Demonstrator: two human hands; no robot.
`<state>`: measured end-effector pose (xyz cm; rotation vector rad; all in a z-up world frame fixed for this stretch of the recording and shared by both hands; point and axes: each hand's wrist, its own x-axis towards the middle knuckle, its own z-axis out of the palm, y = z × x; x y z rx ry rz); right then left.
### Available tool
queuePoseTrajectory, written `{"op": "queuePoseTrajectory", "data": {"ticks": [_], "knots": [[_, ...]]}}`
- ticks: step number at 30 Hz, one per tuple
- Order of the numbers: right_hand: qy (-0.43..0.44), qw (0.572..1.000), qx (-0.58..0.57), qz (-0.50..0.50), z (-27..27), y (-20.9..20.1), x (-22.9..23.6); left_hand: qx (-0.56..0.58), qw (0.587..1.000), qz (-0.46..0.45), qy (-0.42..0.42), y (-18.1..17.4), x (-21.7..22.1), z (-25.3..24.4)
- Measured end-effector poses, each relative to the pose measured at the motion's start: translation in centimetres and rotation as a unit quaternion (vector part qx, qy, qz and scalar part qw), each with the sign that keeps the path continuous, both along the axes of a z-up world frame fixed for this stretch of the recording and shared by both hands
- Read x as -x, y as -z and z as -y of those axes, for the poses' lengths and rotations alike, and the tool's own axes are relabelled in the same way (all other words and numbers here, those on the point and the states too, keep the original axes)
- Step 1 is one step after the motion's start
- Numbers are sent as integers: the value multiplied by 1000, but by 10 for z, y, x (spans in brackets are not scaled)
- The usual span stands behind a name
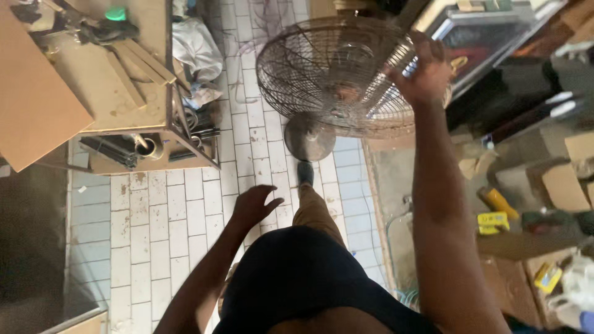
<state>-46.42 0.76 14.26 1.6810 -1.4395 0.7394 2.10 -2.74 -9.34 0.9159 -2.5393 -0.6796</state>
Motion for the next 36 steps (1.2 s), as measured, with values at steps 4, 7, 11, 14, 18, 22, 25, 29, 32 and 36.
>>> {"op": "queuePoseTrajectory", "data": {"ticks": [4, 7, 11, 14, 18, 22, 25, 29, 32, 36], "knots": [[139, 984, -75, 85, 18, 11, 49, -88, 982, 37, -160, 74, -54, -20], [152, 978, -117, 86, 21, 2, 53, -103, 959, 43, -259, 114, -88, -52], [103, 989, 103, 22, 31, -16, -64, -150, 887, -69, -431, 106, -120, -115], [-196, 979, 47, 42, 42, 16, -208, -86, 829, -150, -531, 73, -115, -179], [-529, 811, -243, 62, -12, 80, -399, -132, 764, -203, -598, 33, -137, -271], [-716, 606, -331, -104, -84, 86, -521, -123, 657, -223, -709, 35, -138, -386], [-784, 488, -353, -149, -144, 84, -601, -147, 510, -228, -817, 11, -153, -479], [-825, 366, -386, -192, -214, 100, -692, -17, 307, -202, -930, -24, -141, -583], [-847, 293, -381, -228, -259, 133, -748, -136, 156, -290, -934, -10, -127, -648], [-862, 206, -379, -266, -345, 174, -849, -14, 129, -183, -974, 5, -132, -718]]}}
